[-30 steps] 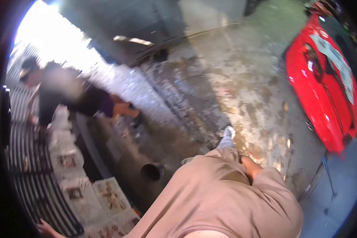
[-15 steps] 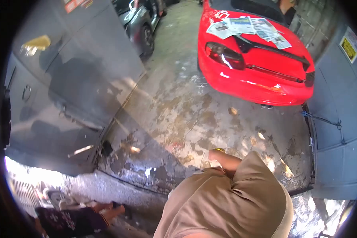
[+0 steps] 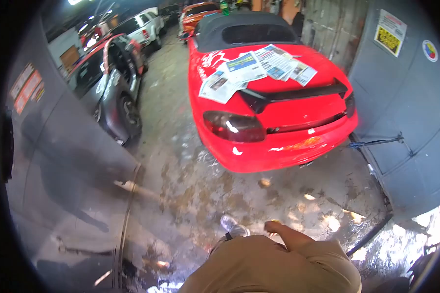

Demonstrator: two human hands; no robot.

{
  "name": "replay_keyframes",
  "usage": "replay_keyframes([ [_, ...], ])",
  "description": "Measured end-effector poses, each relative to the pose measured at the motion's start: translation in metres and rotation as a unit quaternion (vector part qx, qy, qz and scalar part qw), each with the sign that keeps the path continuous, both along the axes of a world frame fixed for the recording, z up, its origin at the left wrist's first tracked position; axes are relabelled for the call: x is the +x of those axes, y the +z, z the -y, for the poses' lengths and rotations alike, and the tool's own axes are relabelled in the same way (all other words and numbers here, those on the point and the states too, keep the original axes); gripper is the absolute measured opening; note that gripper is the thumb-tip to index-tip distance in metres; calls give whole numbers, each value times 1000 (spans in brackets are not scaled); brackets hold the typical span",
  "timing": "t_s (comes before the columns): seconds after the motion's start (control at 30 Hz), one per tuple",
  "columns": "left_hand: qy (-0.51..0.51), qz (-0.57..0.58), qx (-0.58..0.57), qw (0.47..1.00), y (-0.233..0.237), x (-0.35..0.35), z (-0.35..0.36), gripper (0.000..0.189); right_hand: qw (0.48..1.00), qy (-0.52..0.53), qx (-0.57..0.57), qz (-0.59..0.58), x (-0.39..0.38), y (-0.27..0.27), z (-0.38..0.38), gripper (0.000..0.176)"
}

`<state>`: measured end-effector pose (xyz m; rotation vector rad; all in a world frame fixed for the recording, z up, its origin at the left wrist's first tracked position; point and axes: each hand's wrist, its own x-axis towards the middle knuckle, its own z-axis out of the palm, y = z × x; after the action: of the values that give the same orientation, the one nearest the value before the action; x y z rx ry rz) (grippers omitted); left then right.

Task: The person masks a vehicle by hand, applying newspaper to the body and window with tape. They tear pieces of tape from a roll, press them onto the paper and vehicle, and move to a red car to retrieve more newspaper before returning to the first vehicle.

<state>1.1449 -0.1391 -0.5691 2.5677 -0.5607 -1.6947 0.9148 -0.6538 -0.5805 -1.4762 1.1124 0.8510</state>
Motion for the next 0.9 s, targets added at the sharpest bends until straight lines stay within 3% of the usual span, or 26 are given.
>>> replay_keyframes([
  [0.07,-131,15,-7,991,-17,72,47,43,963,98,-248,26,-11,50,67,23],
  [0.13,-292,91,-55,951,-26,166,128,44,871,199,-396,214,-52,-59,152,24],
  [0.17,-213,104,-59,970,-30,214,196,41,862,212,-437,142,-36,-9,165,25],
  [0.2,-208,198,-160,944,-25,259,266,39,851,227,-470,65,-22,38,179,27],
  [0.23,-141,223,-226,938,-33,298,317,41,881,95,-453,93,-9,75,182,30],
  [0.27,-79,245,-295,920,3,332,387,45,889,-42,-437,131,4,113,184,32],
  [0.33,15,211,-347,914,92,377,507,53,882,-191,-402,153,29,150,186,35],
  [0.37,60,197,-410,889,161,366,538,55,873,-260,-380,163,40,156,193,37],
  [0.4,98,180,-472,858,236,353,569,57,844,-247,-441,179,51,153,200,38],
  [0.47,128,129,-533,826,244,354,595,57,777,-216,-554,209,70,148,219,41],
  [0.5,142,105,-562,808,245,356,612,57,769,-209,-563,219,80,154,239,41],
  [0.57,114,127,-525,834,196,344,607,57,737,-243,-558,295,108,190,292,40],
  [0.6,50,153,-503,849,186,324,596,53,719,-231,-578,310,119,206,326,41],
  [0.63,-27,177,-490,853,130,317,574,49,701,-218,-596,326,130,223,363,42],
  [0.67,-70,142,-296,942,76,313,552,45,685,-204,-609,343,140,248,400,43],
  [0.7,-217,166,-302,913,47,290,516,47,668,-188,-623,360,149,272,440,44],
  [0.73,-281,147,-263,911,30,267,494,45,655,-159,-653,346,157,288,482,46],
  [0.77,-294,105,-191,931,21,247,480,44,590,-101,-726,339,164,297,525,48],
  [0.8,-246,70,-132,958,18,228,471,43,578,-87,-732,351,170,302,570,48],
  [0.9,-97,45,-49,993,30,183,484,39,668,-58,-714,202,187,313,685,52],
])
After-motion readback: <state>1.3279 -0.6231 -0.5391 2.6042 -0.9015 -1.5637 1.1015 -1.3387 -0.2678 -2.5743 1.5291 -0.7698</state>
